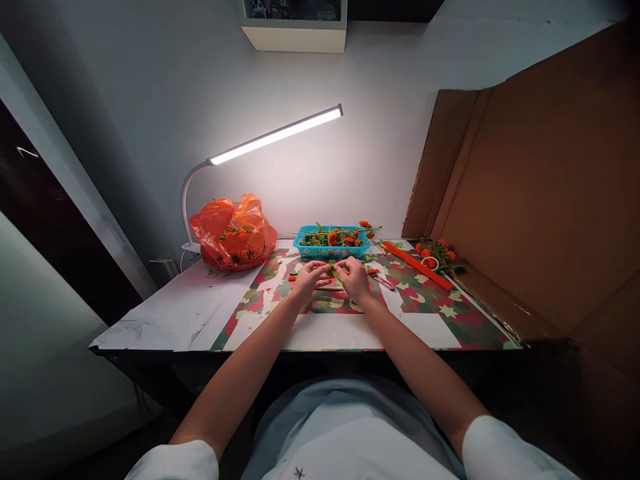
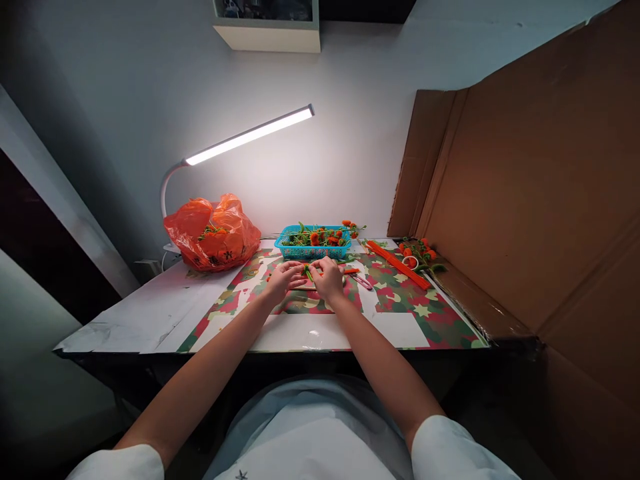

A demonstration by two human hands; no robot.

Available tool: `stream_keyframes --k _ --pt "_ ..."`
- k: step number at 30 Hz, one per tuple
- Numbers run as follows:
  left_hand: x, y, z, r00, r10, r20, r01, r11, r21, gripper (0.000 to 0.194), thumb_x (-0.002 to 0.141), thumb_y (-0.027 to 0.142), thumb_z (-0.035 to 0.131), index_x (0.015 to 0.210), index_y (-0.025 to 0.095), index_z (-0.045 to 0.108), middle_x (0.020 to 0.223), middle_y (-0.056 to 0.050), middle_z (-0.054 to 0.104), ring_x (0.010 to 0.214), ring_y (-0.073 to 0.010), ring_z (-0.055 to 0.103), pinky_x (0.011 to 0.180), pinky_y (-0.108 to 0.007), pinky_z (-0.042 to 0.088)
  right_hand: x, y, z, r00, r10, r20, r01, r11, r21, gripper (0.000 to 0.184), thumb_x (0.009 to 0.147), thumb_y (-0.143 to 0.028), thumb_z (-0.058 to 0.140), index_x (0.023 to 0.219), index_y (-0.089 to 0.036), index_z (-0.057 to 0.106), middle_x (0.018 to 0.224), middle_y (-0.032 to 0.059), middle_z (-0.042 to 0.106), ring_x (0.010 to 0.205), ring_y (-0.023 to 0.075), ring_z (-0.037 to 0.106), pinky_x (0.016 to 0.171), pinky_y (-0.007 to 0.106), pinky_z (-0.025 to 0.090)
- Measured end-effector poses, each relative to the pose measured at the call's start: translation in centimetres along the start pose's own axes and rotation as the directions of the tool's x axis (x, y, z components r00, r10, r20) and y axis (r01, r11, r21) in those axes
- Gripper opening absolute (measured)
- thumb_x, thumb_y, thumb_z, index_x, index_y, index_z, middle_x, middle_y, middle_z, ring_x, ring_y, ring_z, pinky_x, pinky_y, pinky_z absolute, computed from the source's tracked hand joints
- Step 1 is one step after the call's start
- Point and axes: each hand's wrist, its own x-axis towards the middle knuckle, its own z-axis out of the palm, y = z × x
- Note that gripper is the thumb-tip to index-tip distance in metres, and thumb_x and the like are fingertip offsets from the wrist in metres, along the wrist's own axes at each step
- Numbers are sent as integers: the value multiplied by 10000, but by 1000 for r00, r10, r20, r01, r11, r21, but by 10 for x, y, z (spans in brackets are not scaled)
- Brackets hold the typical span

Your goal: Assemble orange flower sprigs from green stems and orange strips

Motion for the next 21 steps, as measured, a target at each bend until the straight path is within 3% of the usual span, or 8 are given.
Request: stream_keyframes --k 6,10,14,17,21 --pt "-1 2 -2 985 -105 134 113 992 -56 275 650 133 777 882 139 629 727 -17 674 655 -122 660 832 -333 548 0 -3 -1 1000 -10 13 11 997 -74 164 839 -249 530 707 -197 613 827 19 636 886 194 564 820 337 304" --pt "0 2 -3 988 -121 99 133 982 -131 218 673 99 750 849 144 629 778 -28 689 738 -130 675 890 -319 533 -3 -3 -5 995 -88 -38 83 989 -126 106 798 -209 545 842 -204 642 899 31 635 888 201 556 791 327 308" --pt "1 2 -4 988 -129 81 140 977 -159 228 692 105 738 887 146 628 824 -43 697 785 -147 687 875 -303 534 -7 -3 -10 963 -267 38 268 939 -215 280 753 -192 609 1029 -229 635 986 34 644 924 213 541 798 331 302" --pt "1 1 -5 989 -131 71 140 981 -136 250 697 120 736 925 152 635 821 -44 701 787 -156 688 849 -311 537 -8 -2 -10 923 -370 106 385 891 -241 274 766 -191 629 1036 -242 633 1008 26 658 935 208 544 812 337 298" --pt "0 0 -5 990 -117 80 126 986 -111 289 688 144 751 959 161 650 849 -49 710 805 -159 683 838 -314 536 -8 0 -8 904 -415 105 427 863 -269 161 805 -262 641 961 -221 639 983 42 671 920 209 553 791 338 311"
